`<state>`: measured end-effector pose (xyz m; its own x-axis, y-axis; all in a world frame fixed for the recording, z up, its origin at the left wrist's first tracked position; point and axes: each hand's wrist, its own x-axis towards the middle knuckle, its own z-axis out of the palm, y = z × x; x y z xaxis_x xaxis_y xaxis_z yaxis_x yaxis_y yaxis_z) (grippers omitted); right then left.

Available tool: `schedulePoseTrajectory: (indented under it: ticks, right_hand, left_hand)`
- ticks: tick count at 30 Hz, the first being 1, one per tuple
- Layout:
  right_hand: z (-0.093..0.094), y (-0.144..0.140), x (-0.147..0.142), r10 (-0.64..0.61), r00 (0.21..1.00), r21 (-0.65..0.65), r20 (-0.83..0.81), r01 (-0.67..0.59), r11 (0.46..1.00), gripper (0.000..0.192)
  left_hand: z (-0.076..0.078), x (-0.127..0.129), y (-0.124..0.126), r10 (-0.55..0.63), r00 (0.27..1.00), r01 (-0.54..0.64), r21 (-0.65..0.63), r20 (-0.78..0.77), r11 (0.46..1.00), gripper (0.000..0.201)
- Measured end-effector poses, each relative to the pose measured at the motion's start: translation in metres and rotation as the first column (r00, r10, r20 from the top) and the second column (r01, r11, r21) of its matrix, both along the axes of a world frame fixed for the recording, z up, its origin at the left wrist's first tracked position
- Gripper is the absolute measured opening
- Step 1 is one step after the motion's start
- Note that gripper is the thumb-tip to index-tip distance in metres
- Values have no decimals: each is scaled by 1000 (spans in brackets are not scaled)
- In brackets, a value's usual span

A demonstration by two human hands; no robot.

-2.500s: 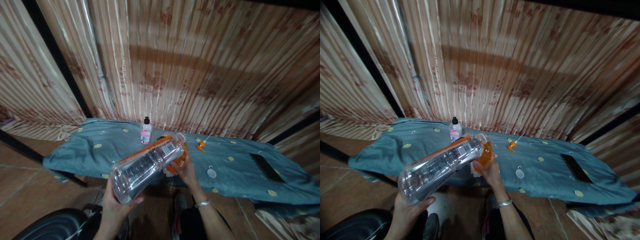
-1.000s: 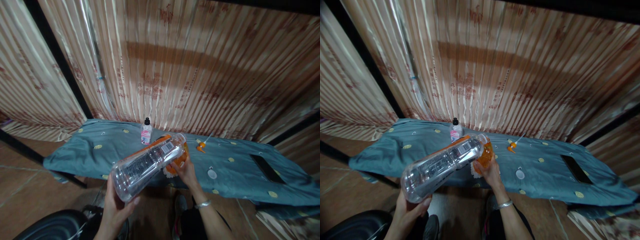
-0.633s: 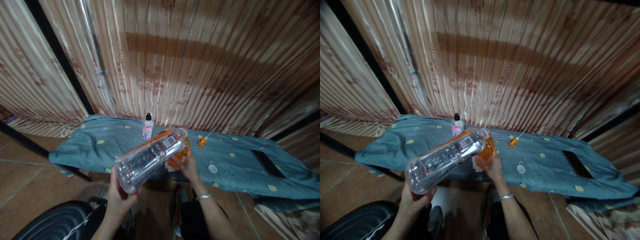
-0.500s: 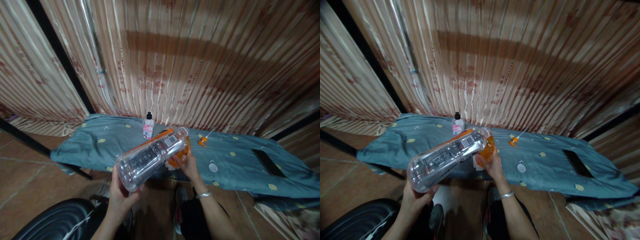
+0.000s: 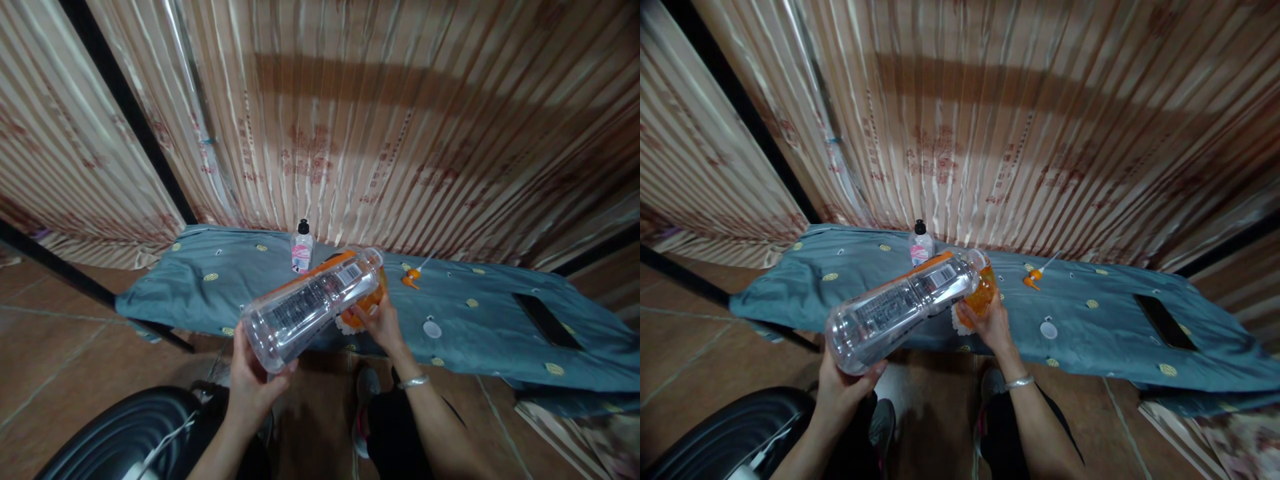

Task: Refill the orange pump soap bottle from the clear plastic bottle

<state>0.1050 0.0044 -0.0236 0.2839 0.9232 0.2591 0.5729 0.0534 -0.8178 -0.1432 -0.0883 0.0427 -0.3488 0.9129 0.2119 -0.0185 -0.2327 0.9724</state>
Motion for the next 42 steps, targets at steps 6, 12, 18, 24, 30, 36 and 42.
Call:
schedulePoseTrajectory:
  ticks: [6, 12, 18, 24, 30, 36, 42]
  right_hand:
    - [-1, 1, 1, 26, 1000, 13, -7, -26, 1000, 83]
    - [0, 1, 1, 22, 1000, 9, 1, -22, 1000, 82]
    - [0, 1, 0, 18, 1000, -8, -11, -18, 1000, 80]
    - [4, 0, -1, 13, 1000, -31, -13, -13, 999, 82]
    - [3, 1, 0, 10, 1000, -6, 2, -10, 1000, 83]
    - [2, 1, 0, 15, 1000, -11, -7, -15, 1000, 84]
    - [4, 0, -1, 12, 1000, -16, -6, -12, 1000, 85]
  left_hand:
    - [8, 5, 0, 1, 998, 0, -3, 70, 1000, 65]
    - [11, 5, -2, 2, 999, 0, -37, 43, 999, 60]
    - [10, 4, -2, -9, 999, 11, -39, 42, 999, 62]
    - [13, 5, -3, -18, 998, 21, -42, 68, 999, 62]
    - [13, 5, -3, -16, 998, 19, -49, 54, 999, 64]
    - [13, 6, -3, -20, 998, 22, -31, 63, 999, 63]
    - [12, 5, -3, -15, 999, 16, -44, 40, 999, 62]
